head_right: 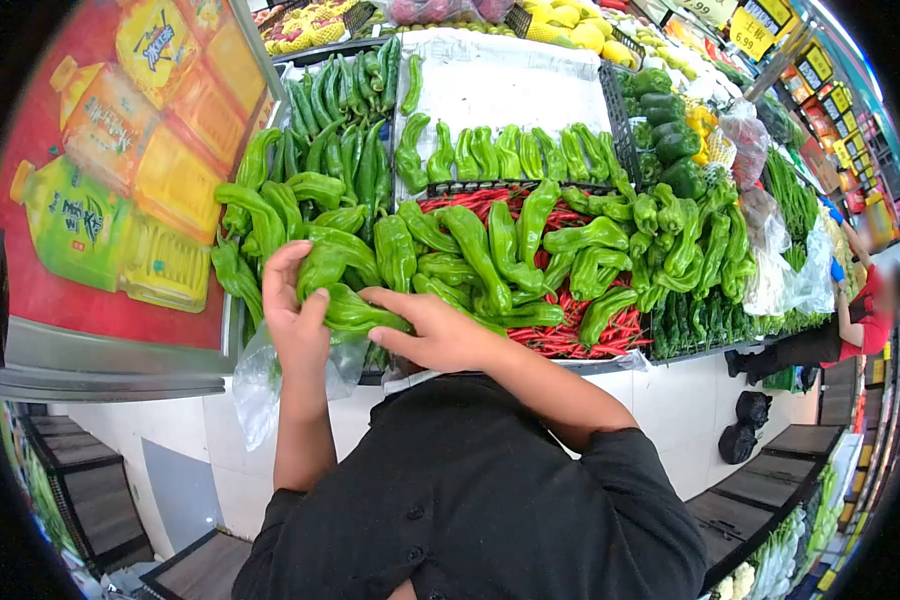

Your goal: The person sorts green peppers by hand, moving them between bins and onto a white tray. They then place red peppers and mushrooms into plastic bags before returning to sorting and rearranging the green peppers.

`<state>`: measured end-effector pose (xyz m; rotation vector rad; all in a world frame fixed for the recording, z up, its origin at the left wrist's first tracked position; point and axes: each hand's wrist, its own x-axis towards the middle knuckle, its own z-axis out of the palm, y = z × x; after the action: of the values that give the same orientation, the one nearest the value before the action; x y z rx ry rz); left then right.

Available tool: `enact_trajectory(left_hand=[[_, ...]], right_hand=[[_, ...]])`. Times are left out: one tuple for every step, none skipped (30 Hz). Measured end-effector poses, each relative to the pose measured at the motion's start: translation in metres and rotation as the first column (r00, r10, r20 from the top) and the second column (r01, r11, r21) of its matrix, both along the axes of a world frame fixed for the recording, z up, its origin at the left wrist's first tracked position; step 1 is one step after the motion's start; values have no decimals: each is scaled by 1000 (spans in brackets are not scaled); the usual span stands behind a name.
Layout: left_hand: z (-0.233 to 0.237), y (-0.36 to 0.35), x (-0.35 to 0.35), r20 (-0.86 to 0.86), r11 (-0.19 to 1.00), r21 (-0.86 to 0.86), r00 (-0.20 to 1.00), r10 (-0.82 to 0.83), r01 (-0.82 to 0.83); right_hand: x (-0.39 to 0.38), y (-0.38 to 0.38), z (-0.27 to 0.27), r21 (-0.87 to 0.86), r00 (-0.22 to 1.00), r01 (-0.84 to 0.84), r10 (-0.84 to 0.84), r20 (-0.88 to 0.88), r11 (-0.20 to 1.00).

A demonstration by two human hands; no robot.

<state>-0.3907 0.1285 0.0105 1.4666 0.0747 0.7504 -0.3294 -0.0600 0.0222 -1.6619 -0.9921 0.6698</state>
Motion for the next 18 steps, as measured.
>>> enact_trajectory(left_hand=[[1, 0, 0, -45, 998, 44, 998, -46, 48], [1, 1, -1, -93, 991, 86, 991, -92, 100], [2, 1, -2, -144, 980, 127, 980, -137, 156], [3, 0, -2, -195, 966, 118, 959, -204, 229], [2, 1, -3, -242, 942, 157, 936, -256, 298], [2, -2, -4, -284, 929, 67, 900, -332, 364], [1, -6, -6, -320, 906, -25, 855, -409, 424], [-1, -9, -7, -307, 878, -60, 828, -469, 475], [-4, -12, -7, -294, 847, -96, 798, -526, 523], [-7, -15, -8, -279, 814, -133, 766, -579, 566], [-9, -19, -7, -269, 809, -181, 763, -588, 559], [-11, -25, -6, -259, 804, -230, 762, -594, 549], [-12, -30, -4, -250, 797, -279, 761, -599, 536], [-15, -34, -1, -227, 793, -326, 772, -593, 514], [-18, -38, 4, -151, 743, -442, 774, -615, 503], [-22, -42, 11, -72, 675, -549, 776, -626, 493], [-25, -45, 17, 8, 592, -646, 780, -626, 482], [-29, -47, 23, -8, 646, -592, 797, -603, 483]], right_hand=[[7, -5, 5, 2, 972, 17, -17, 232, 1000], [14, -11, 6, 11, 937, 37, -38, 348, 999], [23, -18, 12, -2, 907, 17, -14, 420, 1000], [31, -26, 22, -57, 900, -16, 39, 434, 998], [39, -34, 34, -111, 890, -44, 90, 447, 993], [45, -41, 46, -115, 916, -53, 94, 389, 992], [52, -48, 52, -102, 914, -38, 76, 399, 994], [56, -52, 59, -59, 939, 14, 7, 345, 998], [60, -56, 64, -19, 956, 66, -58, 286, 998], [68, -60, 54, 7, 969, 106, -105, 224, 994], [68, -57, 49, 112, 978, 194, -201, 60, 975], [64, -49, 44, 201, 956, 289, -271, -112, 936], [61, -41, 38, 269, 904, 392, -314, -288, 880], [60, -33, 27, 302, 878, 437, -329, -348, 847], [55, -29, 19, 259, 865, 456, -355, -354, 852], [52, -27, 1, 244, 892, 399, -312, -327, 884], [49, -26, -13, 226, 916, 339, -266, -300, 913], [42, -24, -13, 188, 898, 306, -218, -381, 933]])
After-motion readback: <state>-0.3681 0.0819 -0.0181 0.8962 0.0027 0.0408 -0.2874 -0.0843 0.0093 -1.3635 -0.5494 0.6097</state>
